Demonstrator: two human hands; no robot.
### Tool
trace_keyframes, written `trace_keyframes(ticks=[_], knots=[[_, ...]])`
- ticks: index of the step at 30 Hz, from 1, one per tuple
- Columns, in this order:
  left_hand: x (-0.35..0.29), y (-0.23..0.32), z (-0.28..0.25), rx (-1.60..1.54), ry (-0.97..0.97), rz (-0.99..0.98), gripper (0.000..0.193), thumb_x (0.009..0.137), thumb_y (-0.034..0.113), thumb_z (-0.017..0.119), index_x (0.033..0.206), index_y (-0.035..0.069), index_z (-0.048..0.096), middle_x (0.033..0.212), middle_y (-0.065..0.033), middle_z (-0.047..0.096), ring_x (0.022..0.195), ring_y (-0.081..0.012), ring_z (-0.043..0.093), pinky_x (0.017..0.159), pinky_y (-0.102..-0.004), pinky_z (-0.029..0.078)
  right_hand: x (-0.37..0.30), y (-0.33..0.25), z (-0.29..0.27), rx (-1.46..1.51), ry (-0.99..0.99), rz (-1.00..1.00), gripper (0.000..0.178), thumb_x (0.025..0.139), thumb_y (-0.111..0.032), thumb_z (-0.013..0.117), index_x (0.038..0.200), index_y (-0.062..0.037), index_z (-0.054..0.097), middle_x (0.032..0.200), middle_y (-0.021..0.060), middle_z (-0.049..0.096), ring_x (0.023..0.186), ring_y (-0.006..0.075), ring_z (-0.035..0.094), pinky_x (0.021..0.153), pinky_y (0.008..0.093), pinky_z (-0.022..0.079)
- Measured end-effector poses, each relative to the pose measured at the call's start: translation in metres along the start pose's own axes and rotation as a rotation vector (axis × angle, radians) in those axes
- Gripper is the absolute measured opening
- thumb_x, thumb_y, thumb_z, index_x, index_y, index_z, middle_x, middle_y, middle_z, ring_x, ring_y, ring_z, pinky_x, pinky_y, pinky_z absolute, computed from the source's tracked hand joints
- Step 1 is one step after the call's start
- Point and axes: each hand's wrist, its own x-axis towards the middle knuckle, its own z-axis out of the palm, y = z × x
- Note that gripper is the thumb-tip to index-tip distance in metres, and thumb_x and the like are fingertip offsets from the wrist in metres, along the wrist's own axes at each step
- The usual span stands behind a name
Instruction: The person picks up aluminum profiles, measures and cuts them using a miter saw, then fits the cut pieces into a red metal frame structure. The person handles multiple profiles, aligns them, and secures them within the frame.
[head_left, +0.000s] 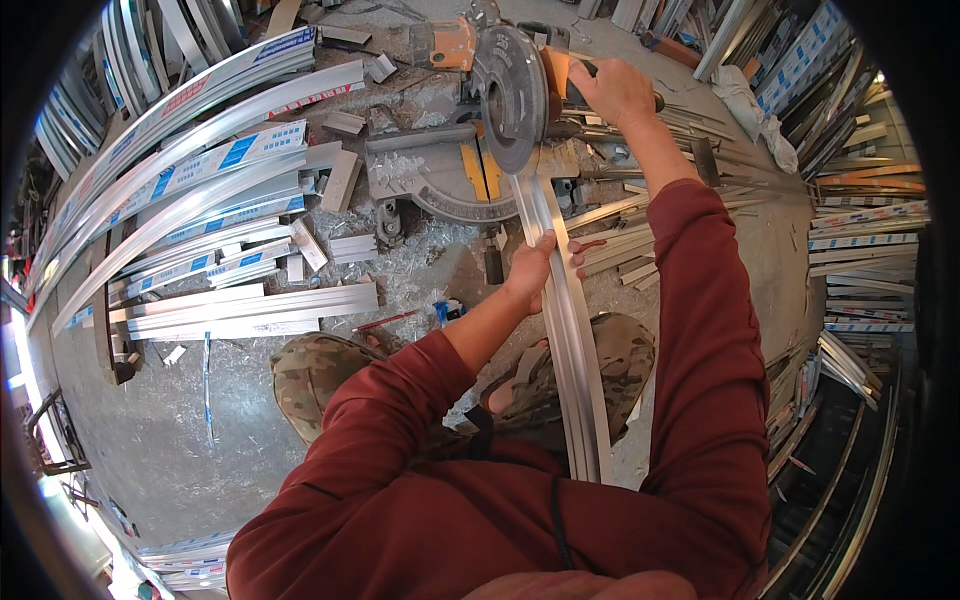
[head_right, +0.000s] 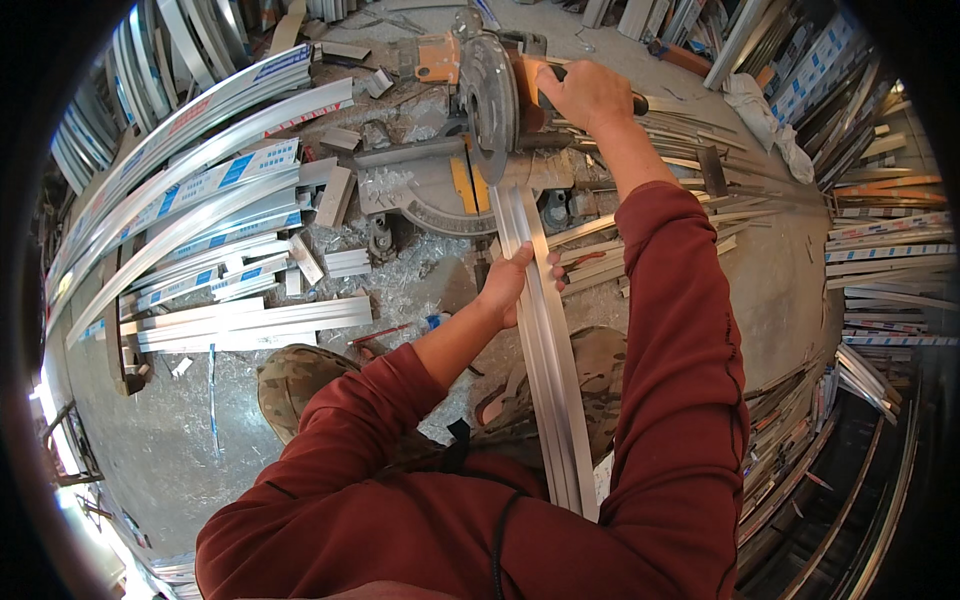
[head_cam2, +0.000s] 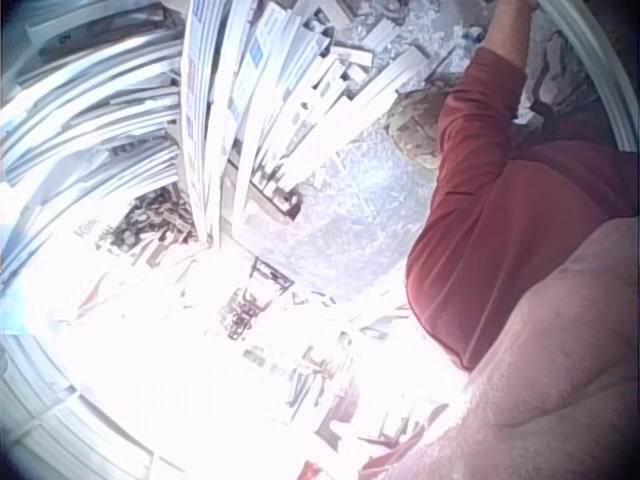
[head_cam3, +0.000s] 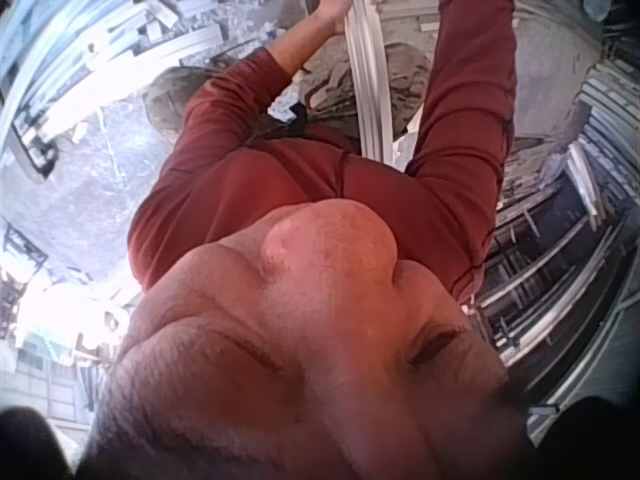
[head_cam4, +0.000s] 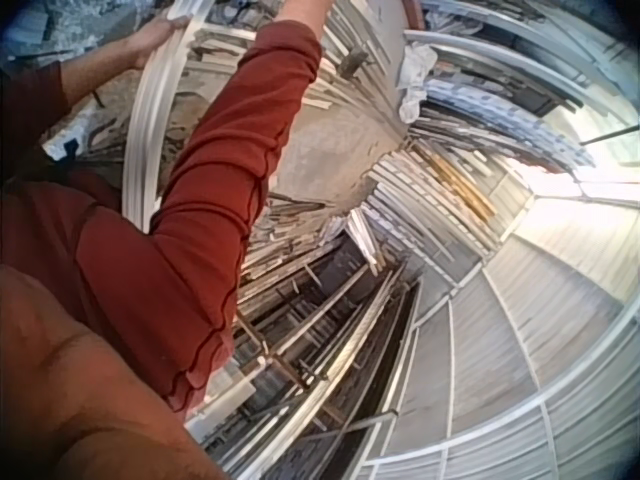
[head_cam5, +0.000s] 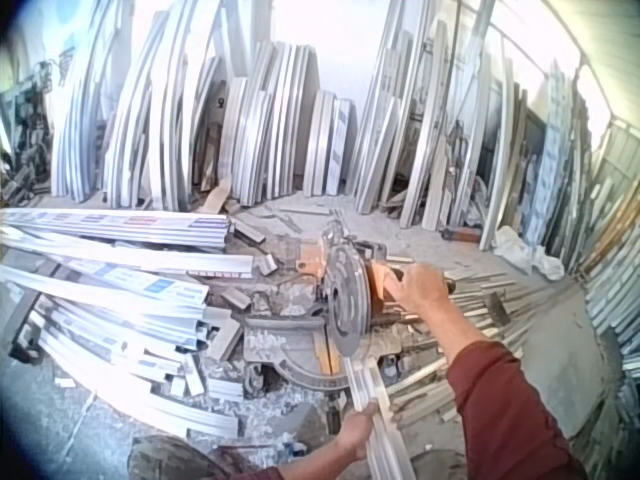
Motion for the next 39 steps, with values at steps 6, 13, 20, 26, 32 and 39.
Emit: trace_keyframes(ticks=[6,13,20,26,32,39], knots=[[-0.0022,-0.0004,0.0043,-0.023,0.016,0.038,0.026,0.106,0.028,0.033,0.108,0.004,0.043,0.091,-0.0086,0.058,0.074,-0.0216,0.057,0.067,-0.0406,0.056,-0.0005,0.0009,0.0007,-0.023,0.003,-0.003,0.064,0.088,-0.058,0.043,0.083,-0.0023,0.073,0.081,0.0218,0.069,0.08,0.0389,0.066,0.073,0.0476,0.051],[-0.0004,-0.0007,0.0017,-0.002,0.015,0.039,0.026,0.105,0.028,0.034,0.107,0.004,0.044,0.09,-0.008,0.058,0.074,-0.0214,0.058,0.067,-0.041,0.056,-0.0022,-0.0004,0.0003,0.001,0.004,-0.003,0.064,0.087,-0.059,0.044,0.087,-0.0014,0.072,0.083,0.0247,0.067,0.083,0.0411,0.065,0.075,0.0482,0.05],[-0.0011,-0.0012,0.0045,-0.009,0.04,0.038,0.027,0.105,0.028,0.035,0.107,0.003,0.045,0.09,-0.0081,0.059,0.074,-0.0213,0.058,0.066,-0.0407,0.057,-0.0012,0.002,0.0031,-0.011,0.009,-0.002,0.064,0.088,-0.058,0.043,0.085,-0.0017,0.072,0.08,0.0244,0.067,0.081,0.0416,0.065,0.074,0.0484,0.05],[-0.0001,-0.0011,0.0037,0.004,0.027,0.047,0.027,0.105,0.028,0.034,0.107,0.003,0.043,0.09,-0.0083,0.059,0.074,-0.021,0.058,0.066,-0.0402,0.057,-0.0026,0.0016,0.0029,-0.004,0.006,-0.014,0.063,0.088,-0.057,0.043,0.083,-0.0013,0.072,0.08,0.0243,0.067,0.08,0.0414,0.065,0.073,0.0484,0.05],[-0.0001,-0.0004,0.0049,0.008,0.025,0.046,0.026,0.105,0.028,0.034,0.107,0.003,0.043,0.09,-0.0088,0.059,0.074,-0.021,0.058,0.066,-0.0397,0.056,-0.0039,0.0014,0.0043,-0.037,0.023,-0.008,0.063,0.088,-0.057,0.045,0.077,-0.0011,0.073,0.076,0.0209,0.068,0.075,0.0378,0.066,0.069,0.0471,0.051],[-0.0001,0.0006,0.0052,0.016,0.024,0.052,0.025,0.105,0.027,0.034,0.107,0.004,0.043,0.09,-0.0088,0.059,0.074,-0.0208,0.058,0.066,-0.0395,0.056,-0.0044,-0.0008,0.001,-0.009,-0.027,0.019,0.063,0.088,-0.058,0.042,0.085,-0.0023,0.072,0.08,0.0222,0.068,0.081,0.0398,0.065,0.073,0.0481,0.05]])
